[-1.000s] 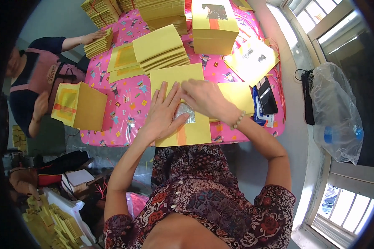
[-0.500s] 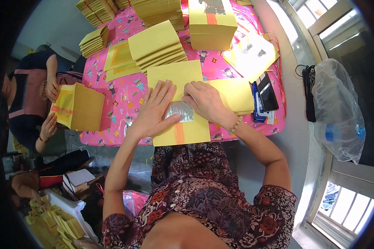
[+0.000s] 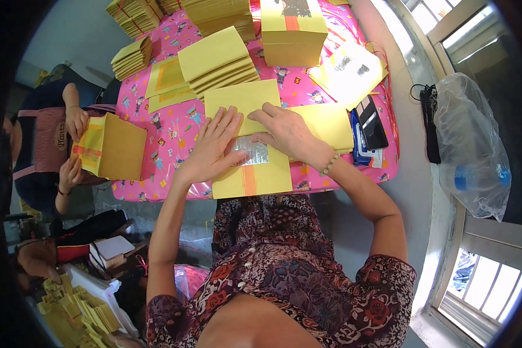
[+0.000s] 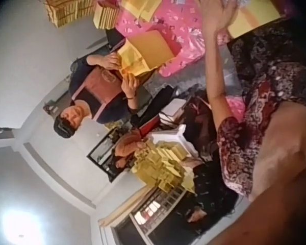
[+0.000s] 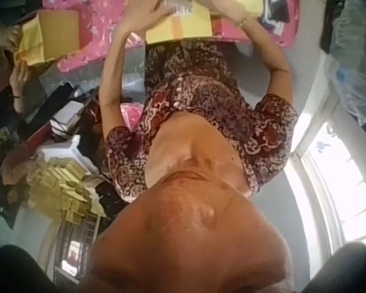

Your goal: Tying ribbons around stacks of yellow paper for packaging.

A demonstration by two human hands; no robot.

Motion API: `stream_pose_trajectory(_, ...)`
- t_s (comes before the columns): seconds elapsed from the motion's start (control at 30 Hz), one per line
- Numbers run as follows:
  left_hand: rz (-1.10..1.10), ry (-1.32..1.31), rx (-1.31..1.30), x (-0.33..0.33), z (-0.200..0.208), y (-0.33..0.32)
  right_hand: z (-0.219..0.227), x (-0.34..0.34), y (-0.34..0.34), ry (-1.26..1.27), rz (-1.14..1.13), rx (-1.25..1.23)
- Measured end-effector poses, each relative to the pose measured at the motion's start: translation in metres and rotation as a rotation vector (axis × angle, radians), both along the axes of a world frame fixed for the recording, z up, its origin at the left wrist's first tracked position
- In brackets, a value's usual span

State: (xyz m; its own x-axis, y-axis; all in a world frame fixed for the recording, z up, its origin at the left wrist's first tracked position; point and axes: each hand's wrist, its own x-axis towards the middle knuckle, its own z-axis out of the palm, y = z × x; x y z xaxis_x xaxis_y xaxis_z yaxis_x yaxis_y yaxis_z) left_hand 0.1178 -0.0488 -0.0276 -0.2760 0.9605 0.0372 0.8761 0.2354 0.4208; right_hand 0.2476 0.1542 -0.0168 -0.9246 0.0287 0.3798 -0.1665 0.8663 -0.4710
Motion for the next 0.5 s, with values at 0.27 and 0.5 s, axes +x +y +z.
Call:
stream_pose_trajectory(0.27,0.095,0.082,0.203,0.004,0.013,0.011,0.001,-0.008,0.012,0.146,0.102,0.397)
stream_pose_trajectory(0.5,0.143,0.397,0.465,-0.002,0.002,0.023,0.010,-0.003,0.009,0.269,-0.119,0.181)
